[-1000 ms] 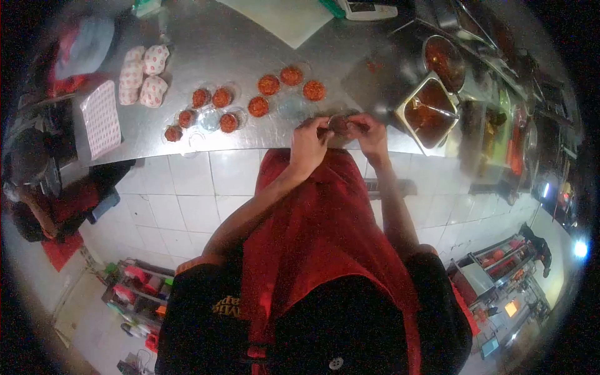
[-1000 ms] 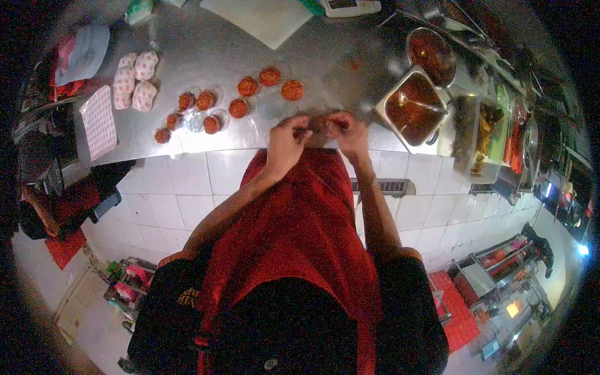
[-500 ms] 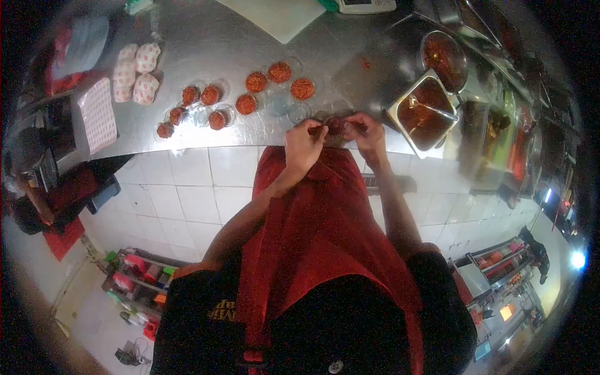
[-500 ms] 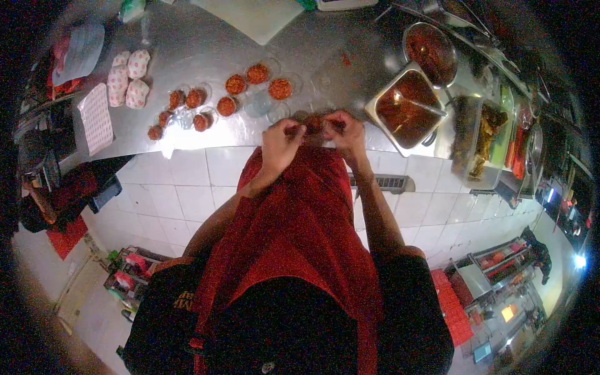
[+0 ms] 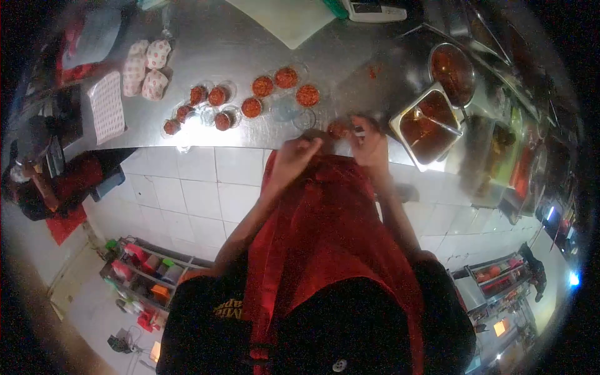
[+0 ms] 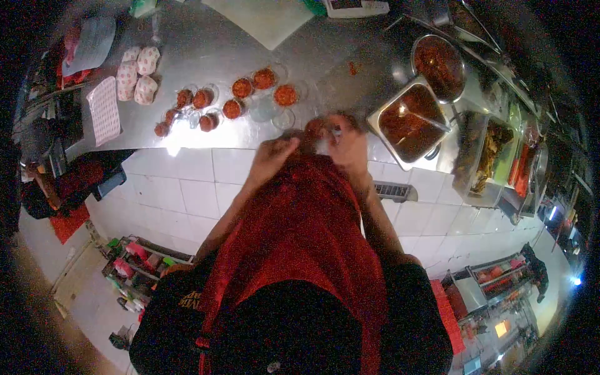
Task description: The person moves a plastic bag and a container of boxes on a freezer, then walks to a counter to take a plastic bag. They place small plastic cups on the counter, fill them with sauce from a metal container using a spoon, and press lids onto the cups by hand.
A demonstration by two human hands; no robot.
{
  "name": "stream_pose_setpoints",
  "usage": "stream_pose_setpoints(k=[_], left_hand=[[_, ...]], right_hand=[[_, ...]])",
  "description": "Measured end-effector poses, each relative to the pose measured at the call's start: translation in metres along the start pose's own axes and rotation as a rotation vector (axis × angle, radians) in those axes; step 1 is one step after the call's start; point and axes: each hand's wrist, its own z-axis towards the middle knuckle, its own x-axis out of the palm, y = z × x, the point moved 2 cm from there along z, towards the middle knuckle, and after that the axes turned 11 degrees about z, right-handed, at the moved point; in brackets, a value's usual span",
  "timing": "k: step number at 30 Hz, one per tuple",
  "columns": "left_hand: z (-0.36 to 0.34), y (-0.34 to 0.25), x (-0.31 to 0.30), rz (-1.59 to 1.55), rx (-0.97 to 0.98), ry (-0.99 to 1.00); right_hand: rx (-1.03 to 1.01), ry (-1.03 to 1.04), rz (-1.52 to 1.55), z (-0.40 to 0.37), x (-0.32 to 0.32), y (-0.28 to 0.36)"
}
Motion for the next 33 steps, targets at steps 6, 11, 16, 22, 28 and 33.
stream_pose_setpoints(k=[6, 11, 16, 22, 28, 33], left_hand=[[-0.009, 0.025, -0.024, -0.440, 0.005, -0.162], [-0.011, 0.007, -0.028, -0.078, 0.155, -0.254], [-0.004, 0.000, -0.019, -0.252, 0.189, -0.060], [-0.005, -0.016, -0.016, -0.348, 0.305, 0.005], [-0.022, -0.073, -0.041, -0.748, 0.506, 0.131], [-0.022, -0.113, -0.046, -0.709, 0.479, 0.159]], right_hand=[[-0.276, 0.110, -0.183, 0.017, -0.005, 0.063], [-0.306, 0.272, -0.238, 0.073, 0.044, 0.060], [-0.312, 0.290, -0.310, 0.072, 0.041, 0.034], [-0.216, 0.288, -0.219, 0.058, 0.016, 0.048], [-0.415, 0.316, 0.159, 0.051, -0.055, 0.085], [-0.016, 0.346, 0.570, 0.039, -0.115, 0.136]])
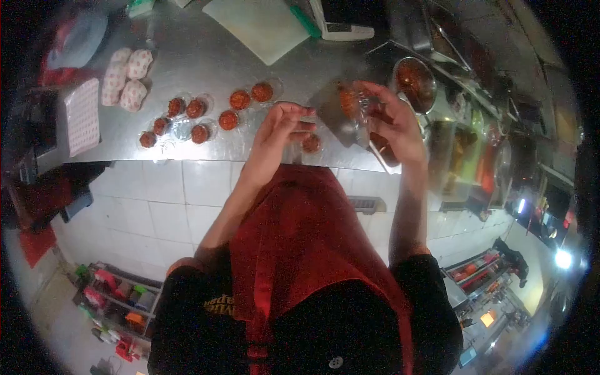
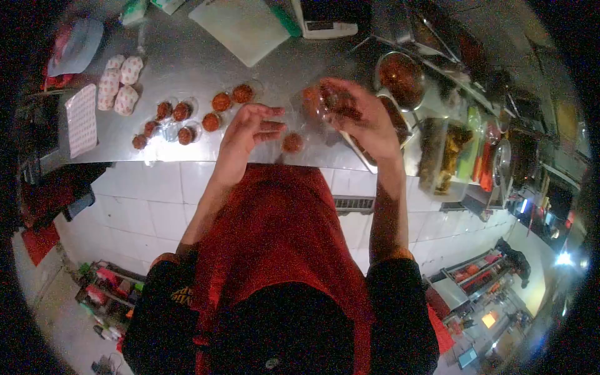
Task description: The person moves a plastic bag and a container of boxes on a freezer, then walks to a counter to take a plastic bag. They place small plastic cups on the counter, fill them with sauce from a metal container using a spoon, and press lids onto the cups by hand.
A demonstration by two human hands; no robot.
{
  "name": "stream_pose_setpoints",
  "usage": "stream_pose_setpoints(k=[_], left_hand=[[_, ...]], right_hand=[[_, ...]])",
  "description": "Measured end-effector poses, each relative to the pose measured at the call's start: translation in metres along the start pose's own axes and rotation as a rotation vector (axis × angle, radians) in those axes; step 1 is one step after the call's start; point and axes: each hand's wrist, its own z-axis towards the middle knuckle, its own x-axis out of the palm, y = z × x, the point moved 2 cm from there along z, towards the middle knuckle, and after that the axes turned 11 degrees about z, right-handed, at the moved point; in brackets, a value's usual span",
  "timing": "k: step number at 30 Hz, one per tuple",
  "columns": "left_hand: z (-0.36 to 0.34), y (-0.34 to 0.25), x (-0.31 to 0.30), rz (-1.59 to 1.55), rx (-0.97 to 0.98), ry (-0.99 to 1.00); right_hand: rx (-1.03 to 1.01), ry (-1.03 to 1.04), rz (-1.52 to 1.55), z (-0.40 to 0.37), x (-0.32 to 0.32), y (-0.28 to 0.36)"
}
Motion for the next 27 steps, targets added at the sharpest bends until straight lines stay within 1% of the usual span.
stream_pose_setpoints(k=[1, 2, 3, 4, 5, 6, 7, 8, 10, 11, 12, 13, 15, 16, 17, 19, 20, 22, 23, 25, 26, 27], left_hand=[[0.004, -0.004, 0.005, 0.083, 0.008, 0.010], [0.007, -0.010, 0.011, 0.067, 0.017, 0.015], [0.008, -0.017, 0.017, 0.062, 0.014, 0.082], [0.010, -0.020, 0.022, 0.060, 0.012, 0.147], [0.014, -0.018, 0.026, 0.052, 0.019, 0.147], [0.018, -0.016, 0.032, 0.082, 0.087, 0.193], [0.021, -0.016, 0.037, 0.115, 0.155, 0.238], [0.022, -0.016, 0.043, 0.114, 0.156, 0.240], [0.026, -0.019, 0.054, -0.066, 0.202, 0.298], [0.029, -0.014, 0.055, -0.068, 0.200, 0.313], [0.034, -0.004, 0.056, -0.260, 0.124, 0.415], [0.037, 0.006, 0.056, -0.451, 0.041, 0.514], [0.039, 0.018, 0.052, -0.499, 0.007, 0.521], [0.038, 0.023, 0.050, -0.549, -0.028, 0.507], [0.037, 0.026, 0.047, -0.547, -0.037, 0.516], [0.037, 0.032, 0.040, -0.546, -0.082, 0.462], [0.038, 0.037, 0.036, -0.541, -0.089, 0.470], [0.039, 0.046, 0.029, -0.556, -0.090, 0.437], [0.041, 0.045, 0.028, -0.550, -0.092, 0.442], [0.038, 0.044, 0.026, -0.617, -0.122, 0.425], [0.039, 0.043, 0.025, -0.609, -0.126, 0.427], [0.039, 0.043, 0.024, -0.600, -0.129, 0.428]], right_hand=[[0.015, 0.003, -0.029, -0.003, -0.005, 0.009], [-0.057, -0.019, -0.219, -0.005, -0.012, 0.016], [-0.054, -0.020, -0.235, -0.008, -0.016, 0.020], [-0.052, -0.038, -0.162, -0.012, -0.019, 0.022], [-0.050, -0.056, -0.085, -0.015, -0.019, 0.025], [-0.039, -0.101, -0.135, -0.018, -0.017, 0.030], [-0.041, -0.102, -0.140, -0.020, -0.013, 0.033], [-0.075, -0.118, -0.193, -0.021, -0.008, 0.035], [-0.116, -0.148, -0.250, -0.021, 0.001, 0.035], [-0.120, -0.153, -0.421, -0.022, 0.007, 0.031], [-0.122, -0.158, -0.593, -0.023, 0.010, 0.028], [-0.121, -0.176, -0.595, -0.026, 0.010, 0.025], [-0.115, -0.119, -0.626, -0.030, 0.008, 0.019], [-0.091, -0.194, -0.625, -0.034, -0.002, 0.020], [-0.088, -0.205, -0.622, -0.037, -0.017, 0.017], [-0.108, -0.364, -1.212, -0.042, -0.057, 0.000], [-0.105, -0.376, -1.207, -0.042, -0.080, -0.020], [0.320, -0.245, -1.672, -0.044, -0.117, -0.069], [0.319, -0.253, -1.667, -0.043, -0.119, -0.072], [0.264, -0.098, -1.898, -0.044, -0.117, -0.081], [0.263, -0.104, -1.891, -0.045, -0.120, -0.087], [0.181, -0.209, -1.789, -0.047, -0.122, -0.093]])
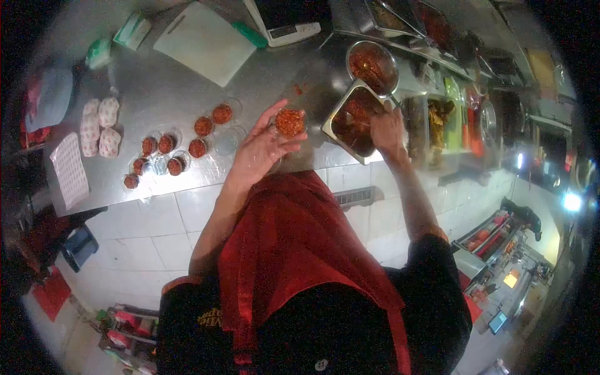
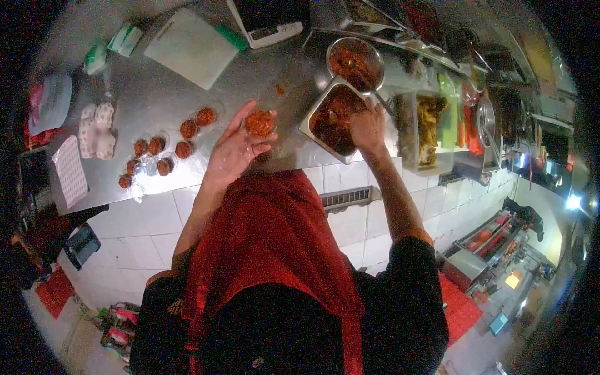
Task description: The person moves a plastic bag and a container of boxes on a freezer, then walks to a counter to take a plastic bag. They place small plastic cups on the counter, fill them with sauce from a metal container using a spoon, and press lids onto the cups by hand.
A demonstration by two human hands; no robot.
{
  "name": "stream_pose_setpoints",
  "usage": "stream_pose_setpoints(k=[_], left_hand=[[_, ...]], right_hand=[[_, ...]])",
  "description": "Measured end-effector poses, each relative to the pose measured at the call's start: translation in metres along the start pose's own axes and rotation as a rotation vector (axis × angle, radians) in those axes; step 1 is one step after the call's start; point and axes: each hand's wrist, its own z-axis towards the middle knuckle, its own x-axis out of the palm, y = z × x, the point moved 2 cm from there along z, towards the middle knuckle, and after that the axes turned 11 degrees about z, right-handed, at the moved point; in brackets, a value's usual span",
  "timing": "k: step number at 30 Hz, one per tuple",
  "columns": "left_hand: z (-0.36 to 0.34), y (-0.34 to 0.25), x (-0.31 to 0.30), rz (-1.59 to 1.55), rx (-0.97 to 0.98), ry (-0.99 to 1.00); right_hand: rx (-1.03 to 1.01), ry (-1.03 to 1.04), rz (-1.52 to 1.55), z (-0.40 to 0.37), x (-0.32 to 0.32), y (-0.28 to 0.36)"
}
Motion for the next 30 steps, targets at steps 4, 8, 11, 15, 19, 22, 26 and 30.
stream_pose_setpoints(k=[4, 8, 11, 15, 19, 22, 26, 30], left_hand=[[0.002, 0.003, -0.005, 0.006, 0.008, -0.050], [0.003, 0.005, -0.004, 0.080, -0.007, -0.125], [0.002, 0.008, -0.001, 0.137, -0.007, -0.171], [0.009, 0.012, -0.002, 0.092, -0.009, -0.135], [0.012, 0.017, -0.001, 0.193, 0.004, -0.136], [0.015, 0.023, 0.000, 0.184, 0.014, -0.139], [0.020, 0.027, -0.002, 0.052, -0.049, -0.115], [0.025, 0.028, 0.007, 0.091, -0.022, -0.095]], right_hand=[[-0.059, -0.255, 0.349, -0.011, 0.011, 0.003], [-0.101, -0.226, 0.301, -0.009, 0.034, -0.006], [0.282, 0.279, 0.326, -0.008, 0.021, -0.003], [-0.119, -0.380, 0.303, -0.008, 0.034, 0.008], [-0.115, -0.254, 0.503, -0.019, 0.035, 0.017], [-0.064, -0.139, 0.618, -0.020, 0.029, 0.017], [-0.017, -0.084, 0.794, -0.023, 0.007, 0.013], [0.026, -0.066, 0.813, -0.038, -0.029, 0.004]])
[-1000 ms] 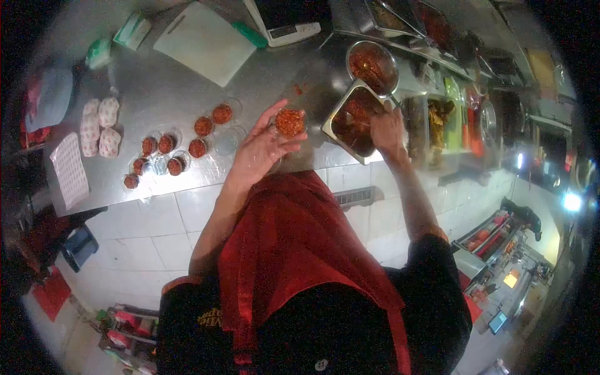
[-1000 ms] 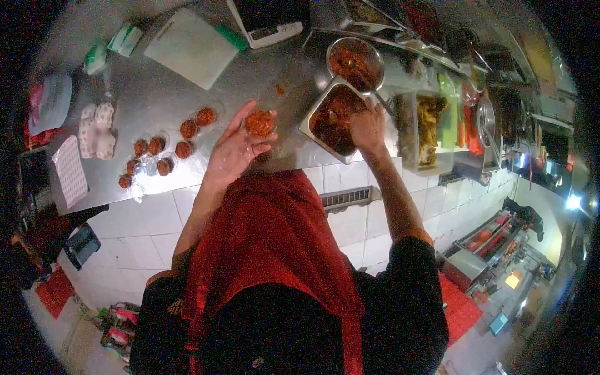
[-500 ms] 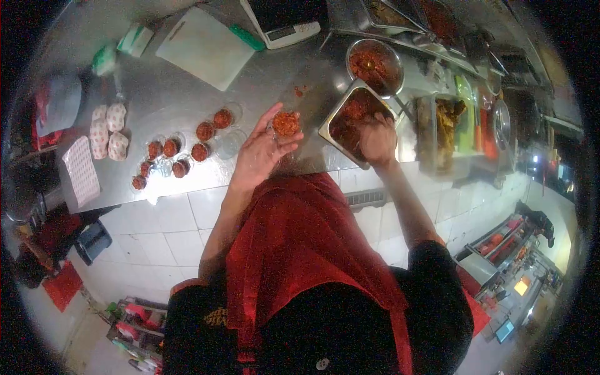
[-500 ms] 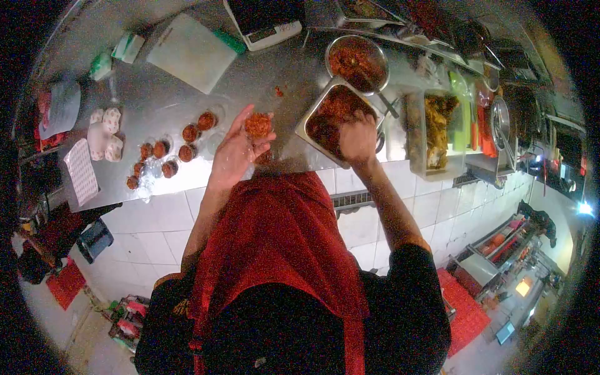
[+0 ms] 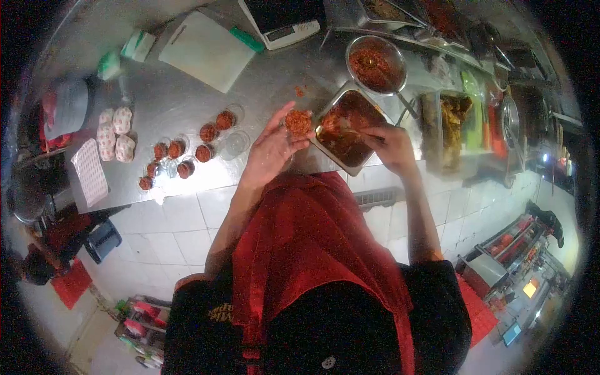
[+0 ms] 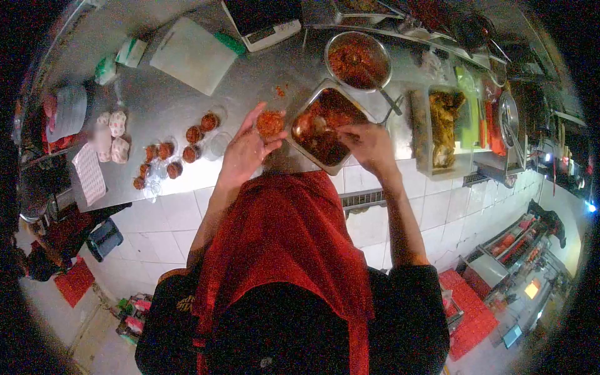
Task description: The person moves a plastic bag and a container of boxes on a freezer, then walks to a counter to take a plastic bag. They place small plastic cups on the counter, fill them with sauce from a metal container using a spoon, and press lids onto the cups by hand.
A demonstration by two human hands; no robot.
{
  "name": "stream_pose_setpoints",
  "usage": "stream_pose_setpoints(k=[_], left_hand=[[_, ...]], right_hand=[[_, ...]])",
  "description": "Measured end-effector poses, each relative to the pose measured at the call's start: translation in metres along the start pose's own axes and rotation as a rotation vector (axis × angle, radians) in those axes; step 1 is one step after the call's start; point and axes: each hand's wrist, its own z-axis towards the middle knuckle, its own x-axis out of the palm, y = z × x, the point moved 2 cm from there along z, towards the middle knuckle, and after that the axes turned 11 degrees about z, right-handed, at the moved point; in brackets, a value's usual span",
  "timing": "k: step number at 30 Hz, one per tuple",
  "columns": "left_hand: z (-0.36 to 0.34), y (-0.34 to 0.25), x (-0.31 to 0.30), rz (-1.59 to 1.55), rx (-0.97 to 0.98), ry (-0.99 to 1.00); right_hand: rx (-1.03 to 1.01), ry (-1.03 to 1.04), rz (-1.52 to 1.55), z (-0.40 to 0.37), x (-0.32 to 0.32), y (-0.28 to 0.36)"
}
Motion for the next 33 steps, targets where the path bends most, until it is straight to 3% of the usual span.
stream_pose_setpoints(k=[3, 6, 11, 18, 24, 26, 33], left_hand=[[0.008, 0.005, 0.002, 0.006, 0.014, 0.028], [0.016, 0.009, 0.012, 0.079, -0.019, 0.018], [0.023, 0.010, 0.032, 0.099, -0.044, 0.061], [0.021, 0.010, 0.032, 0.083, -0.032, 0.087], [0.012, 0.001, 0.030, 0.084, -0.039, 0.073], [0.009, -0.002, 0.024, 0.056, -0.029, 0.092], [-0.015, -0.016, 0.005, 0.073, 0.001, 0.143]], right_hand=[[0.082, -0.087, 0.159, -0.011, -0.024, 0.028], [-0.038, -0.197, 0.249, -0.018, -0.031, 0.043], [-0.353, -0.453, -0.222, -0.025, -0.025, 0.079], [-0.395, -0.521, -0.254, -0.031, -0.024, 0.086], [-0.219, -0.497, -0.099, -0.036, -0.033, 0.087], [0.004, -0.383, -0.044, -0.036, -0.035, 0.076], [0.212, -0.176, -0.330, -0.017, 0.025, 0.015]])
